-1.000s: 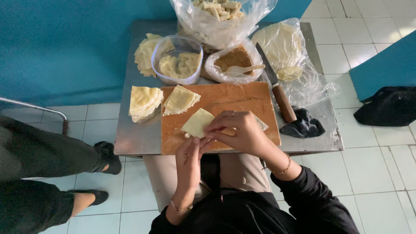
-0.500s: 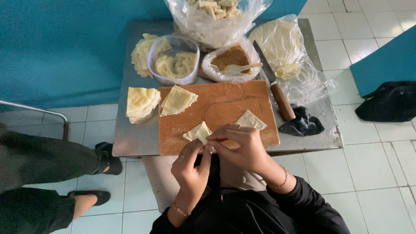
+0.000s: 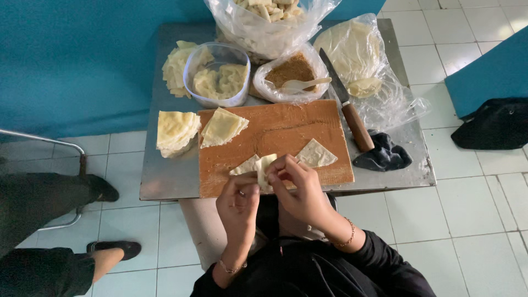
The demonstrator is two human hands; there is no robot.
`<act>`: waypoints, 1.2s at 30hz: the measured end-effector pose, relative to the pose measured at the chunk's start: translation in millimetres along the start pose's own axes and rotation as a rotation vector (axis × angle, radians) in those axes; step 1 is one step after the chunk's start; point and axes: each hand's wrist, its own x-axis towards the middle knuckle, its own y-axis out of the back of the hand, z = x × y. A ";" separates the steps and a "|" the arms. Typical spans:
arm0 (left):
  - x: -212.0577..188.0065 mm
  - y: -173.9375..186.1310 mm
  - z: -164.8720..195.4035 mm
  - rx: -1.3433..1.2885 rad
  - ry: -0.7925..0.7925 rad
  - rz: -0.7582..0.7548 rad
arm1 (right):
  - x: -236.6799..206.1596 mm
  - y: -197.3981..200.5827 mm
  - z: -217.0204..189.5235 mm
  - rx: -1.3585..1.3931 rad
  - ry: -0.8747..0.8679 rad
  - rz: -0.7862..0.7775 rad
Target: The person sits at a low table and cuts round dough sheets into triangular pieces with a knife on a wooden cutting board. The person stacks the cut triangles on the board, sets the knife down, and folds and arranges the dough pieces by hand.
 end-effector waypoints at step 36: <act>9.9 -2.0 3.5 0.130 0.005 0.022 | 0.8 2.5 11.9 0.039 -0.112 -0.100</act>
